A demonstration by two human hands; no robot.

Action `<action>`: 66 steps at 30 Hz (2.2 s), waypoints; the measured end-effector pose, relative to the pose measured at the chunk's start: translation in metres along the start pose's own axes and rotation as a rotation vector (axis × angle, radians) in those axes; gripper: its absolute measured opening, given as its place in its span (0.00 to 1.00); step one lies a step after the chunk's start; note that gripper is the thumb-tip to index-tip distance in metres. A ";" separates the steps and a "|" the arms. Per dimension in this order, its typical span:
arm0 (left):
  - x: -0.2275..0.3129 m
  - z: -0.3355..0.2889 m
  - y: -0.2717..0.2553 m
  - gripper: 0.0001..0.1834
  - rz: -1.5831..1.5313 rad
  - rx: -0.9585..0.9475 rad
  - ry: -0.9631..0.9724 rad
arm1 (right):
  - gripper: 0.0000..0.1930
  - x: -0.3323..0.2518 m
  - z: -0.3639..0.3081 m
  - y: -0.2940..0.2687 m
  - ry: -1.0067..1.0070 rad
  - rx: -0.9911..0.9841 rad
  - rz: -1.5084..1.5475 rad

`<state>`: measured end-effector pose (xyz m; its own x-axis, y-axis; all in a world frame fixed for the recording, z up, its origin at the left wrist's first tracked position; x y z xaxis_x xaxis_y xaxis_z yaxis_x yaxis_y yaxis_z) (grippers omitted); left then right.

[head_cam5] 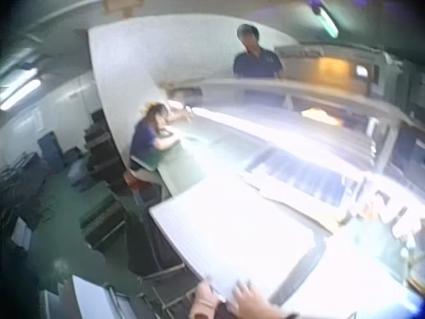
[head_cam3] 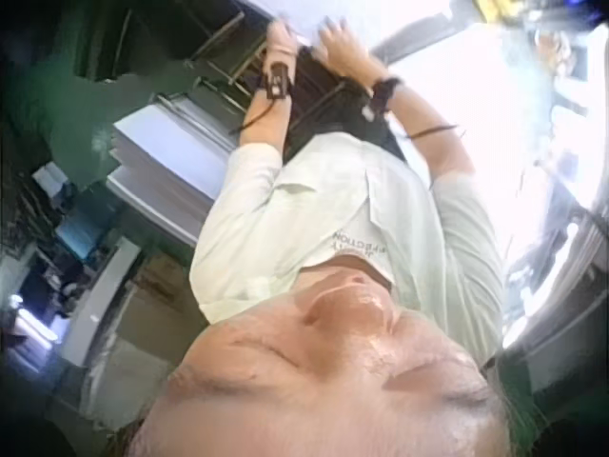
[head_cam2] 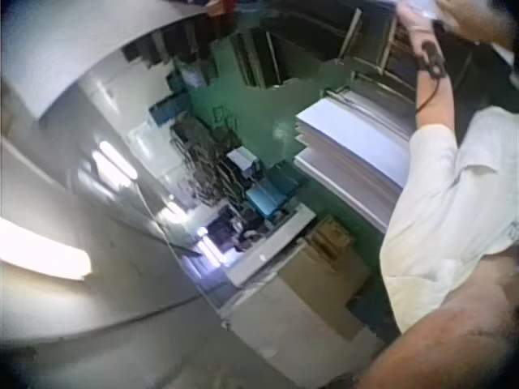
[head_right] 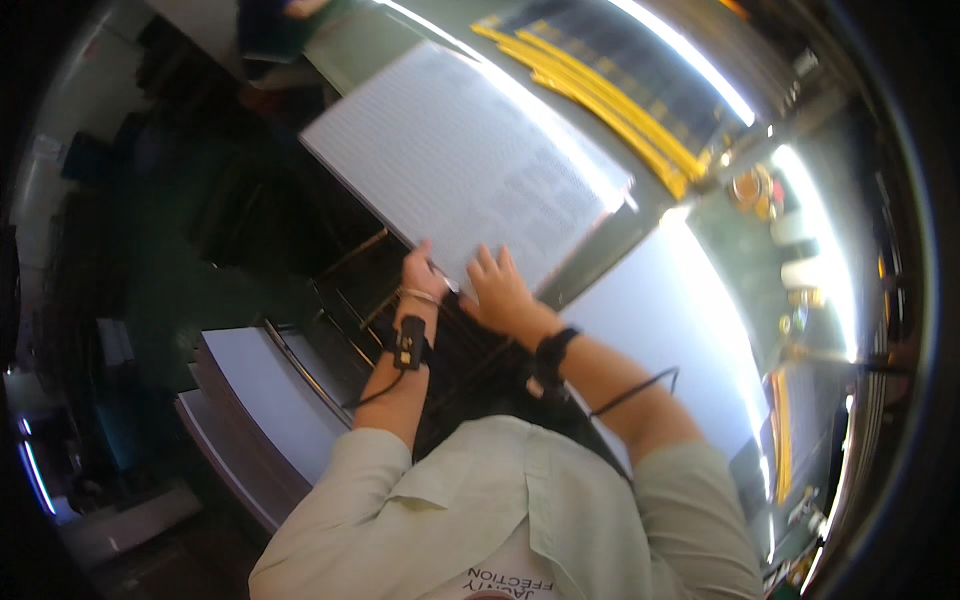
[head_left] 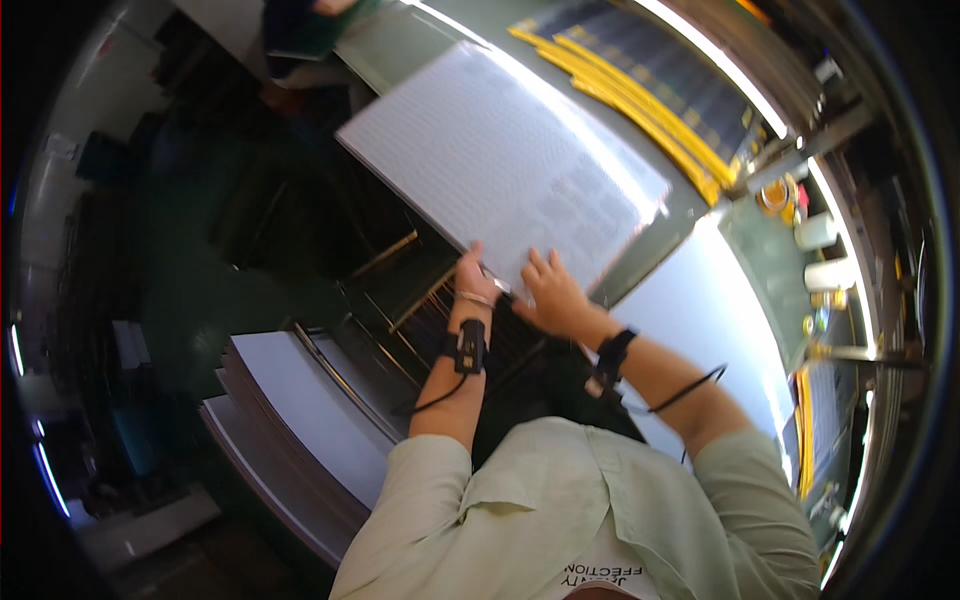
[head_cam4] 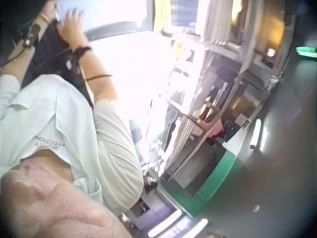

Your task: The person is inspecting and organizing large white panels and transparent sheets at an industrial workstation.

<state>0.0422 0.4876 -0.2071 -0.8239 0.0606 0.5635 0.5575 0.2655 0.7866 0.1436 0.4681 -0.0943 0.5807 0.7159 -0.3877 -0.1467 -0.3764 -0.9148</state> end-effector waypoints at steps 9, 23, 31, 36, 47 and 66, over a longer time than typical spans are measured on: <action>-0.012 0.017 0.018 0.37 -0.400 -0.134 0.028 | 0.13 0.051 0.010 0.005 0.096 -0.269 -0.003; 0.002 -0.039 -0.026 0.21 -0.231 0.065 -0.041 | 0.31 -0.021 -0.073 -0.010 -0.113 -0.058 0.031; 0.147 -0.094 0.193 0.30 -0.007 -0.582 0.347 | 0.19 0.018 -0.090 -0.186 -0.211 0.643 0.358; 0.097 -0.075 -0.017 0.38 0.526 0.436 0.089 | 0.13 0.115 -0.096 -0.194 0.246 0.860 1.295; -0.012 -0.062 -0.047 0.20 -0.226 0.052 -0.005 | 0.23 0.142 -0.114 -0.043 0.721 0.051 0.128; -0.011 -0.072 0.012 0.41 -0.597 -0.244 -0.021 | 0.14 -0.028 -0.033 0.042 0.187 -0.184 -0.088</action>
<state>0.0657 0.4206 -0.1854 -0.9999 -0.0105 0.0077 0.0074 0.0329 0.9994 0.1473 0.4127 -0.1182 0.7248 0.6363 -0.2640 0.0494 -0.4303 -0.9014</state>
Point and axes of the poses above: each hand's wrist, its own z-axis towards the middle knuckle, its own y-axis out of the palm, x = y × z, the point moved 10 cm from there along z, towards the middle knuckle, and after that the axes turned 12 degrees about -x, right-handed, at the moved point
